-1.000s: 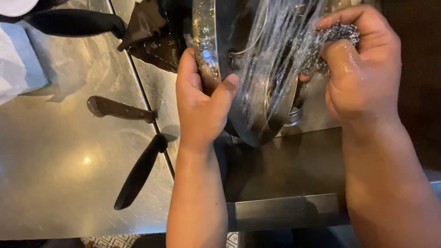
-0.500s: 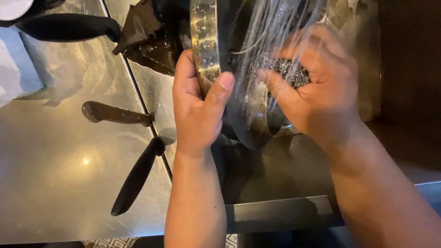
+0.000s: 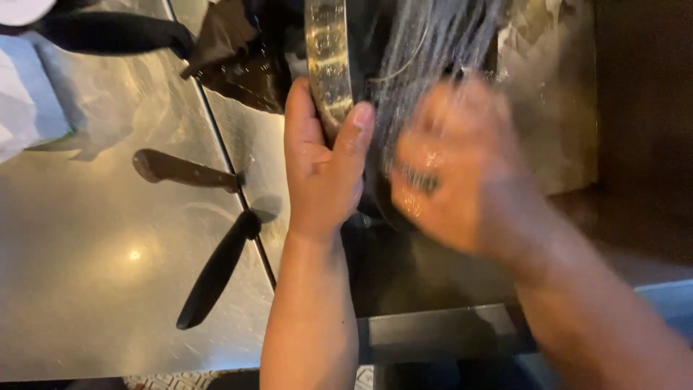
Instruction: The person scrubs a round metal tray with a steel wool pad under running water, then applies soap and continues scrubbing with a white sponge. The tray is rinsed and handled throughout the process.
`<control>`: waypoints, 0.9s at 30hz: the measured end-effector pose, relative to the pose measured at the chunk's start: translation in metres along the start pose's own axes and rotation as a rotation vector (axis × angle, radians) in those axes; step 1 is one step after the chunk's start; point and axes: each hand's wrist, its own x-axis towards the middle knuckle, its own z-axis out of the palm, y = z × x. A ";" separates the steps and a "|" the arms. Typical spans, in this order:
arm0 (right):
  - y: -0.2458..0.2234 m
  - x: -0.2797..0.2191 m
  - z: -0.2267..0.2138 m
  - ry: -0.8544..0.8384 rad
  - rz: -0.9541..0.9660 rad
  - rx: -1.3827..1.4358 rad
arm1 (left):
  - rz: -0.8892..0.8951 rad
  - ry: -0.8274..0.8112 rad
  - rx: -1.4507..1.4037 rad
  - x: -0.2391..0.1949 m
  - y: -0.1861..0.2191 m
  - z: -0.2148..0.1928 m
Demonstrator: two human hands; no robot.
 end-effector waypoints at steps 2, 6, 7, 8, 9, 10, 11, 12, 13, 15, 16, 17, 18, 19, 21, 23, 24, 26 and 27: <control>0.005 0.000 0.005 0.062 -0.003 -0.064 | -0.009 0.004 -0.024 0.001 0.001 -0.001; 0.018 -0.006 0.009 0.197 0.025 -0.190 | 0.003 -0.025 -0.109 -0.007 -0.010 0.006; 0.008 -0.008 0.006 0.207 0.018 -0.196 | 0.016 -0.031 -0.110 -0.003 -0.007 0.005; -0.003 -0.010 0.004 0.040 0.022 -0.077 | 0.005 -0.005 -0.054 0.001 -0.002 0.003; -0.014 -0.011 0.004 -0.131 0.011 0.055 | -0.004 0.034 0.010 0.003 0.003 -0.002; -0.008 -0.005 0.007 -0.125 -0.007 0.059 | 0.012 0.042 0.017 0.006 0.003 -0.002; -0.005 -0.005 0.010 0.041 -0.020 -0.056 | -0.010 0.031 0.023 0.003 0.001 -0.002; -0.001 -0.006 0.014 0.205 -0.035 -0.171 | -0.031 0.020 0.028 0.000 -0.002 -0.001; -0.001 -0.005 0.011 0.202 -0.028 -0.176 | -0.038 0.015 0.023 -0.002 -0.003 0.001; -0.003 0.002 0.006 0.213 -0.098 -0.011 | -0.007 0.015 0.068 -0.001 -0.001 0.004; -0.008 -0.002 0.005 0.216 -0.098 -0.015 | -0.004 0.011 0.067 0.000 0.000 0.001; -0.013 -0.003 0.006 0.096 -0.076 0.029 | -0.015 0.025 0.069 0.002 0.003 -0.003; -0.017 -0.005 0.006 -0.026 -0.055 0.071 | -0.026 0.039 0.070 0.004 0.005 -0.006; -0.012 0.000 0.011 -0.025 -0.058 0.076 | -0.025 0.042 0.075 0.003 0.005 -0.006; 0.004 0.004 0.018 0.283 -0.052 0.033 | -0.025 -0.011 -0.106 -0.001 -0.002 0.002; 0.001 0.000 0.016 0.222 -0.084 0.041 | -0.033 0.001 -0.039 0.000 0.003 0.004; -0.003 0.000 0.016 0.164 -0.128 0.059 | -0.029 0.022 0.036 0.001 0.008 0.003; -0.009 0.003 0.011 0.109 -0.122 0.075 | -0.009 0.042 0.038 0.007 0.007 -0.003; -0.015 -0.001 0.010 0.042 -0.075 0.099 | -0.031 0.053 0.040 0.005 0.005 -0.007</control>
